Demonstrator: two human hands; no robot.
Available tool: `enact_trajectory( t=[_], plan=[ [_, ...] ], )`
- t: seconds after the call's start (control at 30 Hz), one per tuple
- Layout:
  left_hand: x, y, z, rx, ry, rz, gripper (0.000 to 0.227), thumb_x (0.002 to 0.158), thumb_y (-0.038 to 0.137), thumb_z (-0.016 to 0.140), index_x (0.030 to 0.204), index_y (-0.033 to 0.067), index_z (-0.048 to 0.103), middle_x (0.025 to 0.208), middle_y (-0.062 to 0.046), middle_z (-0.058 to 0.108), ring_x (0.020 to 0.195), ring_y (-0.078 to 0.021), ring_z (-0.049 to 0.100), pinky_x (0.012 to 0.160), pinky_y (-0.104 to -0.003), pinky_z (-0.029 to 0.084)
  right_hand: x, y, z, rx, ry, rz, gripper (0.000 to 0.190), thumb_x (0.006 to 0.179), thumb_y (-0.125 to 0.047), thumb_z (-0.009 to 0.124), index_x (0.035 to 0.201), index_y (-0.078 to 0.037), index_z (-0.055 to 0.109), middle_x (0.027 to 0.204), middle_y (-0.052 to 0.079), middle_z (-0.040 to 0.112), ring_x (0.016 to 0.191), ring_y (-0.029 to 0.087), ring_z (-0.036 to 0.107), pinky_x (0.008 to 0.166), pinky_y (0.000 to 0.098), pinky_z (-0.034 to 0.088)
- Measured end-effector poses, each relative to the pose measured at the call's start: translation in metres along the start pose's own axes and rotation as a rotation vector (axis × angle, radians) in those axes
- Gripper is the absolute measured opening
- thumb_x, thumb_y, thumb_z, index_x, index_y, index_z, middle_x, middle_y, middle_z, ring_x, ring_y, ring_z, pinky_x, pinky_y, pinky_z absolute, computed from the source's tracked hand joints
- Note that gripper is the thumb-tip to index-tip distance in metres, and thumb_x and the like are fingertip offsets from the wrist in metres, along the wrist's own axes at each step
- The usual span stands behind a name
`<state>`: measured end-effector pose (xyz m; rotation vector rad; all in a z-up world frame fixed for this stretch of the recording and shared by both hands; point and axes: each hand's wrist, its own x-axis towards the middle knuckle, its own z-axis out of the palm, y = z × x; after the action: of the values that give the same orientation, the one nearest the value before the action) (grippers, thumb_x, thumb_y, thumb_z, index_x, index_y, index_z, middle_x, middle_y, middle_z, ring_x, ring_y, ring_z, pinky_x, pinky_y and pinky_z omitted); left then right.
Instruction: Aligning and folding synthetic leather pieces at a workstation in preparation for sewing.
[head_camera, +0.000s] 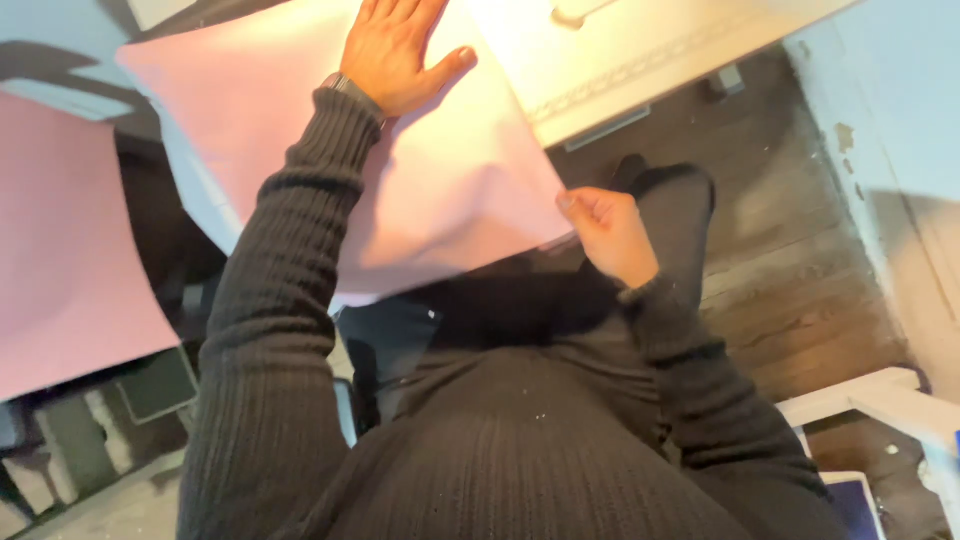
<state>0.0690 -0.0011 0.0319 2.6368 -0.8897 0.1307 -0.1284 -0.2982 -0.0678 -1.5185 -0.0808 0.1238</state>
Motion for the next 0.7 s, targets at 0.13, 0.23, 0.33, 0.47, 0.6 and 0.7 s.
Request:
enact_trajectory(
  t=[0.13,0.23,0.33,0.47,0.6,0.7],
  plan=[
    [0.036,0.003,0.009,0.0,0.079,0.121,0.072,0.106,0.053,0.064,0.155,0.0019,0.049,0.155,-0.022,0.051,0.143,-0.0411,0.043,0.12,-0.054,0.028,0.016,-0.031,-0.017,0.248,-0.049,0.285,0.031,0.104,-0.02,0.06,0.111,0.009,0.069,0.087,0.004,0.072,0.072,0.012,0.07,0.067,0.0287,0.062],
    [0.052,0.008,0.012,0.014,0.031,0.113,0.078,0.106,0.054,0.063,0.158,-0.0001,0.044,0.162,-0.022,0.043,0.151,-0.0413,0.033,0.124,-0.056,0.019,0.02,-0.024,-0.033,0.245,-0.084,0.272,0.033,0.107,-0.021,0.058,0.114,0.009,0.07,0.096,0.009,0.075,0.078,0.015,0.071,0.072,0.0305,0.062],
    [0.056,0.014,0.012,0.006,-0.029,0.085,0.081,0.106,0.057,0.062,0.159,-0.0011,0.041,0.166,-0.023,0.037,0.155,-0.0416,0.027,0.126,-0.057,0.015,0.012,-0.018,-0.045,0.22,-0.163,0.428,0.033,0.105,-0.024,0.054,0.111,0.005,0.068,0.094,0.011,0.075,0.077,0.017,0.076,0.065,0.0315,0.061],
    [0.056,0.004,0.006,0.013,-0.039,0.096,0.084,0.104,0.058,0.06,0.159,-0.0016,0.041,0.166,-0.024,0.036,0.156,-0.0422,0.027,0.126,-0.057,0.016,0.013,-0.023,-0.063,0.103,-0.324,0.476,0.03,0.104,-0.024,0.055,0.111,0.002,0.07,0.097,0.011,0.079,0.084,0.016,0.075,0.073,0.0298,0.061],
    [0.041,-0.016,-0.012,0.04,-0.045,0.108,0.082,0.105,0.057,0.057,0.161,-0.0001,0.04,0.167,-0.025,0.036,0.156,-0.0414,0.029,0.127,-0.054,0.02,0.017,-0.072,-0.087,-0.349,-0.501,0.218,0.023,0.098,-0.02,0.065,0.105,0.0,0.076,0.093,0.008,0.081,0.084,0.014,0.076,0.076,0.0265,0.058],
    [0.028,-0.059,-0.021,0.233,0.013,0.142,0.077,0.109,0.055,0.056,0.161,0.0002,0.042,0.164,-0.025,0.043,0.149,-0.04,0.04,0.12,-0.052,0.03,0.038,-0.101,-0.102,-0.271,-0.229,0.167,0.016,0.098,-0.013,0.064,0.104,-0.001,0.073,0.094,0.005,0.077,0.081,0.01,0.073,0.066,0.0244,0.058]
  ],
)
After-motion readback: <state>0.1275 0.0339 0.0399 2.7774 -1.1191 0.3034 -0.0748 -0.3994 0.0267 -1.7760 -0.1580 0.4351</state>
